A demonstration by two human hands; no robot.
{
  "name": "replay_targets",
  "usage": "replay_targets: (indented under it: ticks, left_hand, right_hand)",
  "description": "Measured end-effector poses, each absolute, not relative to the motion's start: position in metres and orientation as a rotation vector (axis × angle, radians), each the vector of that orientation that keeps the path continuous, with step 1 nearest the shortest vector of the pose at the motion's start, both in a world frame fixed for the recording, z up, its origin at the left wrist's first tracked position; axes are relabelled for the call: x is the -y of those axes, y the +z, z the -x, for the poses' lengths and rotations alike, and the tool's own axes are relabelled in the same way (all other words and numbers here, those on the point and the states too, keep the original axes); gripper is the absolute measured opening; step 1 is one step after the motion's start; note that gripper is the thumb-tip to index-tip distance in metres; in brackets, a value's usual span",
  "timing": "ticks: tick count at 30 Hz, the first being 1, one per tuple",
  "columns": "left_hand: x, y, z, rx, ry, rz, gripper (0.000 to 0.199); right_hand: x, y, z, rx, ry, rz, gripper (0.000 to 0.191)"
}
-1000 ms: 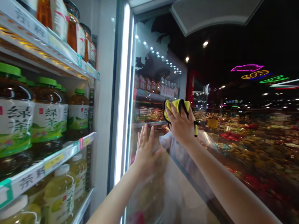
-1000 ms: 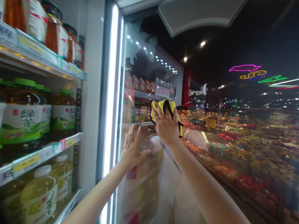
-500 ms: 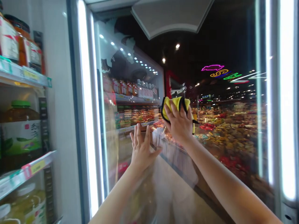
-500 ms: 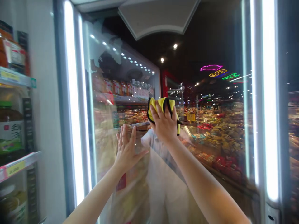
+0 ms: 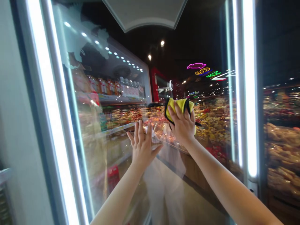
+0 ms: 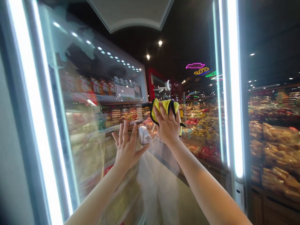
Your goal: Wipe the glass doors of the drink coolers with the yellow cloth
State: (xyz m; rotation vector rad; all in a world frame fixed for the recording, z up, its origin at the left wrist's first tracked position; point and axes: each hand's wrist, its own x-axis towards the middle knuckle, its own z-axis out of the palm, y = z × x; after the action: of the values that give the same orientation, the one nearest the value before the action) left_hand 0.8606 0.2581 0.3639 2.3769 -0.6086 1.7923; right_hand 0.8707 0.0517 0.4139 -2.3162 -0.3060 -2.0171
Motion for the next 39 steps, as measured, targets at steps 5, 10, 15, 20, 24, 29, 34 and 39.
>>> replay_targets:
  ticks: [5, 10, 15, 20, 24, 29, 34, 39]
  left_hand:
    - [-0.238, 0.362, -0.857, 0.704, 1.723, -2.398, 0.104]
    - [-0.227, 0.360, -0.860, 0.725, 1.743, -2.390, 0.102]
    - [-0.209, 0.359, -0.867, 0.704, 1.818, -2.293, 0.109]
    - [-0.204, 0.363, -0.866, 0.782, 1.839, -2.286, 0.103]
    - [-0.197, 0.372, -0.869, 0.813, 1.849, -2.265, 0.100]
    - [-0.172, 0.381, -0.872, 0.865, 1.861, -2.225, 0.096]
    - [-0.157, 0.382, -0.874, 0.943, 1.839, -2.214, 0.093]
    - [-0.142, 0.388, -0.878, 0.994, 1.847, -2.201, 0.096]
  right_hand:
    - [-0.014, 0.370, -0.861, 0.625, -1.978, 2.562, 0.067]
    - [0.011, 0.392, -0.870, 0.087, -2.009, 2.377, 0.062]
    - [-0.011, 0.391, -0.867, 0.264, -1.983, 2.477, 0.066]
    - [0.033, 0.365, -0.864, 0.332, -2.020, 2.527, 0.062]
    - [0.041, 0.412, -0.874, -0.168, -1.972, 2.365, 0.061]
    - [0.018, 0.427, -0.875, 0.126, -2.028, 2.458, 0.067]
    - [0.067, 0.387, -0.872, 0.306, -2.101, 2.471, 0.066]
    - [0.083, 0.415, -0.883, -0.082, -2.163, 2.260, 0.062]
